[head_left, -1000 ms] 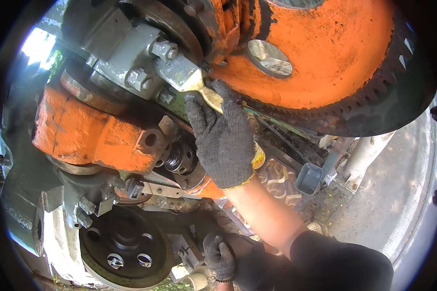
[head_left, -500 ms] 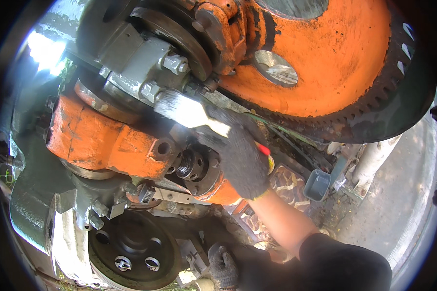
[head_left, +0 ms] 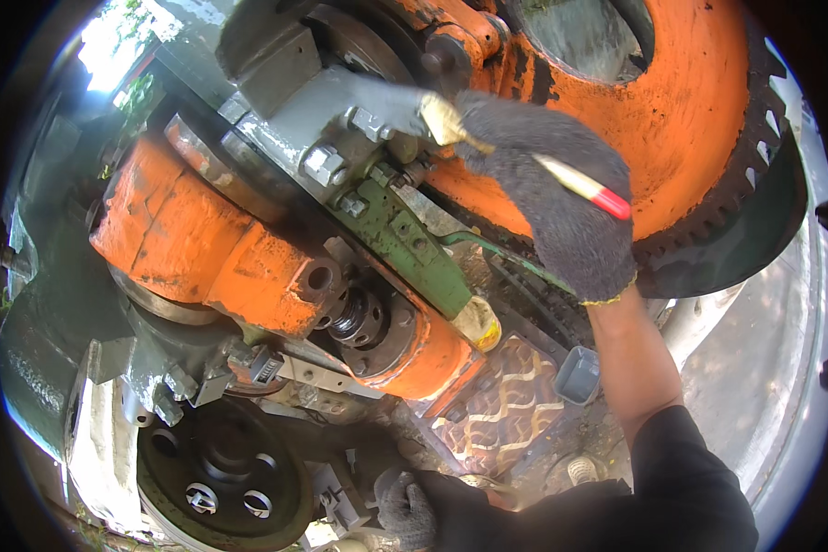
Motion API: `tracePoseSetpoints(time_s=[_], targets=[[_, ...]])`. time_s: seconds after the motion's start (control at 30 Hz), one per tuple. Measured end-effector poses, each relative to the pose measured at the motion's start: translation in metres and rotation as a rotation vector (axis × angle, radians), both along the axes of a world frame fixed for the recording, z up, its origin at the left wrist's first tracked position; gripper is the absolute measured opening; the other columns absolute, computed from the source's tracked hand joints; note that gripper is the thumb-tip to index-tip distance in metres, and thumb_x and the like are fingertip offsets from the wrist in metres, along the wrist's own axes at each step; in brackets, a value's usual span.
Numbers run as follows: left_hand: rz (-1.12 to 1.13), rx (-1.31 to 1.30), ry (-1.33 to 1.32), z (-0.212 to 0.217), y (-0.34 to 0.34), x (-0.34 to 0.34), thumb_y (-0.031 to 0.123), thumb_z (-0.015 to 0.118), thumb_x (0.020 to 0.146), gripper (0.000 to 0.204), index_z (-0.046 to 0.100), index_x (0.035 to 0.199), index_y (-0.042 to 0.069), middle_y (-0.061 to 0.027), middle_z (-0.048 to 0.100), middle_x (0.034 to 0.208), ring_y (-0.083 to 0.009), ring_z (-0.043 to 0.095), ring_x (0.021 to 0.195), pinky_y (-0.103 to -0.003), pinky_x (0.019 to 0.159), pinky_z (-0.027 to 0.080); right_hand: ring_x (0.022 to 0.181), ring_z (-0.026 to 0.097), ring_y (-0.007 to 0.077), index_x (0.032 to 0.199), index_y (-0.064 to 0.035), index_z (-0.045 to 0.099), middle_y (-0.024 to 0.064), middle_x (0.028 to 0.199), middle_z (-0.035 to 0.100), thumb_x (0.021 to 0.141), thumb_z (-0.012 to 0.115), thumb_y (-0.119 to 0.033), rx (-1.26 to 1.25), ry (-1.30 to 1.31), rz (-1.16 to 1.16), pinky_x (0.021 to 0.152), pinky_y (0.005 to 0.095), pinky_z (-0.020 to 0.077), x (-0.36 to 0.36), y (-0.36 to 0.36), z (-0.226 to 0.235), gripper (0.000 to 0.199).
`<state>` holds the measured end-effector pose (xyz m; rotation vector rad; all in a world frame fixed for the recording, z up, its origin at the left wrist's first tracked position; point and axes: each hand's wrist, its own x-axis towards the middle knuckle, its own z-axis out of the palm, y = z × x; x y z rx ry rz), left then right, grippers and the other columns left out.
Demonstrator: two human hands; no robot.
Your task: The person uses a paintbrush to apply grey paint to various parts of a large orange and green machine, including gears, bolts, and structural components. The person repeatedly dips the brush into a small container to reload paint while working on different sections of the machinery.
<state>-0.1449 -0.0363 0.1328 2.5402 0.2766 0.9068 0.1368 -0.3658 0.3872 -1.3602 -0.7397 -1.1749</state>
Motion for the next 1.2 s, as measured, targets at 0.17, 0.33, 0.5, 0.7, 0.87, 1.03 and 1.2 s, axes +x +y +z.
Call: tracePoseSetpoints(time_s=[0.17, 0.33, 0.5, 0.7, 0.87, 1.03, 1.2], targets=[[-0.049, -0.005, -0.010, 0.010, -0.002, 0.005, 0.028, 0.065, 0.105, 0.033, 0.071, 0.116, -0.002, -0.0198, 0.071, 0.122, -0.0397, 0.067, 0.113, -0.047, 0.100, 0.054, 0.101, 0.077, 0.0234, 0.126, 0.0080, 0.069, 0.0186, 0.119, 0.077, 0.104, 0.066, -0.010, 0.151, -0.048, 0.360, 0.087, 0.0333, 0.0634, -0.007, -0.013, 0.024, 0.029], [-0.024, 0.012, -0.052, 0.014, -0.009, 0.013, 0.026, 0.066, 0.104, 0.032, 0.071, 0.116, -0.003, -0.0203, 0.072, 0.119, -0.0391, 0.069, 0.110, -0.045, 0.098, 0.055, 0.098, 0.077, 0.0212, 0.124, 0.0032, 0.074, 0.0138, 0.116, 0.079, 0.103, 0.066, -0.009, -0.026, 0.123, 0.153, 0.087, 0.0325, 0.0623, -0.014, -0.015, 0.052, 0.025], [-0.027, -0.075, -0.064, 0.020, -0.018, 0.019, 0.021, 0.068, 0.102, 0.027, 0.072, 0.116, -0.002, -0.0204, 0.072, 0.118, -0.0387, 0.069, 0.109, -0.045, 0.097, 0.055, 0.102, 0.076, 0.0200, 0.124, 0.0001, 0.076, 0.0112, 0.119, 0.078, 0.103, 0.064, -0.005, -0.253, -0.020, -0.069, 0.089, 0.0323, 0.0615, -0.002, -0.016, 0.064, 0.025], [-0.025, -0.104, -0.019, 0.016, -0.022, 0.017, 0.017, 0.069, 0.100, 0.025, 0.073, 0.117, -0.001, -0.0202, 0.071, 0.121, -0.0382, 0.068, 0.111, -0.045, 0.099, 0.054, 0.103, 0.075, 0.0183, 0.122, 0.0006, 0.076, 0.0113, 0.119, 0.078, 0.101, 0.066, -0.005, -0.238, -0.026, -0.010, 0.092, 0.0315, 0.0610, -0.007, -0.010, 0.071, 0.024], [-0.017, -0.047, -0.027, 0.020, -0.027, 0.024, 0.017, 0.068, 0.096, 0.025, 0.077, 0.114, 0.003, -0.0201, 0.076, 0.108, -0.0410, 0.071, 0.104, -0.049, 0.097, 0.055, 0.097, 0.077, 0.0173, 0.121, 0.0023, 0.075, 0.0109, 0.118, 0.078, 0.101, 0.070, -0.007, -0.157, 0.092, 0.103, 0.086, 0.0312, 0.0631, -0.010, -0.017, 0.074, 0.023], [-0.043, -0.066, 0.008, 0.028, -0.031, 0.026, 0.020, 0.066, 0.098, 0.027, 0.077, 0.114, 0.002, -0.0206, 0.076, 0.108, -0.0414, 0.071, 0.103, -0.050, 0.096, 0.054, 0.090, 0.077, 0.0153, 0.121, -0.0002, 0.076, 0.0108, 0.114, 0.079, 0.102, 0.069, -0.010, -0.091, 0.129, 0.289, 0.080, 0.0291, 0.0629, -0.003, -0.016, 0.077, 0.023], [-0.086, -0.051, 0.074, 0.032, -0.034, 0.026, 0.019, 0.068, 0.100, 0.025, 0.075, 0.116, 0.001, -0.0199, 0.072, 0.120, -0.0391, 0.066, 0.115, -0.048, 0.100, 0.053, 0.089, 0.076, 0.0148, 0.121, -0.0020, 0.076, 0.0104, 0.113, 0.079, 0.104, 0.068, -0.012, -0.201, 0.246, 0.107, 0.078, 0.0293, 0.0619, -0.015, -0.023, 0.087, 0.022]])
